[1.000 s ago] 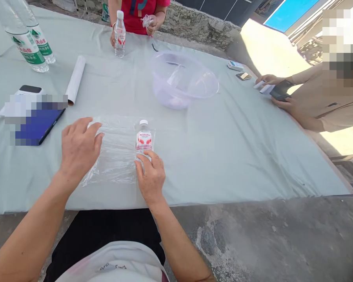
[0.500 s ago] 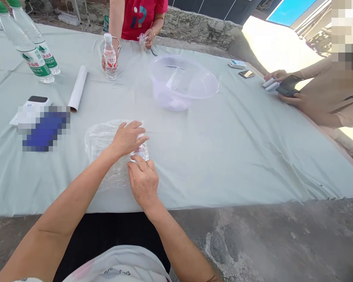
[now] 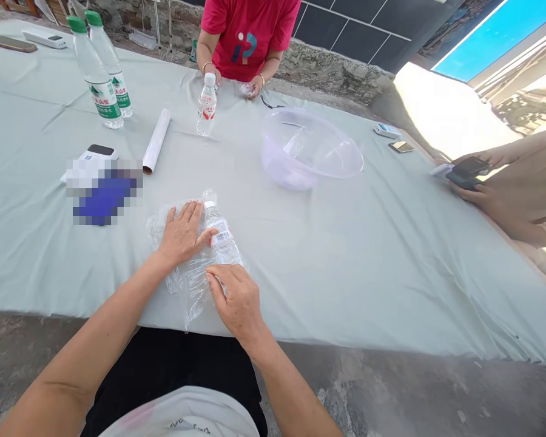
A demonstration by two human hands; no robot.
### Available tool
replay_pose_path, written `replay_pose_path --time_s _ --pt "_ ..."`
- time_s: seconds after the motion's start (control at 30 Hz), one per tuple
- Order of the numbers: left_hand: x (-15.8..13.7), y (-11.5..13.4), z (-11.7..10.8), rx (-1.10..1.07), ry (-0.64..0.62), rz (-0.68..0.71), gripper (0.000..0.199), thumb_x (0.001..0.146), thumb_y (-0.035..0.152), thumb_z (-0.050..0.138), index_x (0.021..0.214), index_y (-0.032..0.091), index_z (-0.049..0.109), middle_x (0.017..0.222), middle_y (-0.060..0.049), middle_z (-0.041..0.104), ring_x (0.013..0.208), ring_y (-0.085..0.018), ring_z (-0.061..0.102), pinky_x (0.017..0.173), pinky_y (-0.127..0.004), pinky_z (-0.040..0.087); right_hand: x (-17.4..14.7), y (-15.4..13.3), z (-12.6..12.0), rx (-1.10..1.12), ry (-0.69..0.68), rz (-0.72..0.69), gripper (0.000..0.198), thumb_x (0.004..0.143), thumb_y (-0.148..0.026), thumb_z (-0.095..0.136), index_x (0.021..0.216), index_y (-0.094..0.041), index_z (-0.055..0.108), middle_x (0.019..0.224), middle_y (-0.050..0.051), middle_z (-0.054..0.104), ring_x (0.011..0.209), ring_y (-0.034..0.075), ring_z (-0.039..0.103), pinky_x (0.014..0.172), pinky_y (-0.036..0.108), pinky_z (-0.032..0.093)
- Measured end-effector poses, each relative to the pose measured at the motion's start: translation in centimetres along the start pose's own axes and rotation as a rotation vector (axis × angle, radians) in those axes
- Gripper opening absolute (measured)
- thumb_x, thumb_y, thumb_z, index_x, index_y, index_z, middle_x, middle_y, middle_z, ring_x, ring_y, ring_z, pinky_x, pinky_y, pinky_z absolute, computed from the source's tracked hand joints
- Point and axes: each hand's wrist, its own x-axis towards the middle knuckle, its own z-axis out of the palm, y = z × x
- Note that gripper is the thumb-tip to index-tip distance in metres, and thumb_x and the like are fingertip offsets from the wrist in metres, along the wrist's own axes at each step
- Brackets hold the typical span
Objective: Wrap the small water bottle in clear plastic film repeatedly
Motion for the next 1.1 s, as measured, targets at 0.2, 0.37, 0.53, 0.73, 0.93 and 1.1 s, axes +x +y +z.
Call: replay_pose_path --time_s 0.2,0.37,0.53,0.73,0.93,1.1 --pt "0.3 -1.1 0.0 -0.073 0.079 -0.106 0.067 0.101 0.057 0.034 0.150 0.013 0.042 0.155 -0.021 0.046 0.149 -0.035 0.035 0.119 -0.058 0.026 1.1 2.3 0.4 -0.173 0.166 0.081 0.031 0.096 -0.027 0.059 0.126 -0.019 0.062 0.127 0.015 0.064 0.118 0.025 0.061 0.096 0.044 0.054" --pt "1.2 0.3 -0.5 -0.082 0.251 0.044 0.055 0.104 0.043 0.033 0.153 0.018 0.041 0.160 -0.018 0.041 0.151 -0.032 0.034 0.120 -0.054 0.027 0.2 4.0 2.5 -0.237 -0.015 0.123 0.041 0.100 -0.022 0.047 0.141 -0.020 0.052 0.151 0.016 0.047 0.135 0.027 0.050 0.106 0.048 0.051" --pt "3.6 2.9 -1.4 -0.058 0.145 0.318 0.049 0.104 0.041 0.039 0.152 0.031 0.044 0.162 -0.008 0.040 0.154 -0.029 0.028 0.123 -0.054 0.023 -0.5 4.2 3.2 -0.269 0.007 0.111 0.042 0.100 -0.020 0.047 0.141 -0.019 0.053 0.151 0.018 0.047 0.136 0.029 0.050 0.106 0.050 0.051" --pt "4.8 2.1 -1.7 0.000 -0.131 0.155 0.046 0.103 0.048 0.038 0.136 0.027 0.064 0.161 -0.011 0.042 0.151 -0.038 0.031 0.119 -0.064 0.026 -0.5 4.2 3.1 -0.286 -0.005 0.117 0.043 0.100 -0.021 0.047 0.142 -0.020 0.053 0.150 0.018 0.047 0.135 0.029 0.051 0.105 0.050 0.052" --pt "0.3 -0.8 -0.6 0.037 -0.057 0.063 0.057 0.104 0.047 0.035 0.153 0.021 0.044 0.163 -0.013 0.037 0.153 -0.034 0.028 0.122 -0.058 0.024 -0.4 3.9 3.1 -0.274 -0.011 0.131 0.043 0.100 -0.021 0.046 0.142 -0.019 0.053 0.150 0.017 0.048 0.133 0.029 0.052 0.105 0.049 0.051" --pt "-1.3 -2.0 0.1 0.066 -0.133 0.043 0.054 0.103 0.045 0.037 0.150 0.022 0.048 0.162 -0.010 0.039 0.153 -0.034 0.027 0.122 -0.061 0.021 -0.3 3.8 2.5 -0.187 -0.034 0.174 0.043 0.102 -0.032 0.046 0.143 -0.019 0.053 0.152 0.017 0.047 0.137 0.030 0.049 0.106 0.051 0.051"
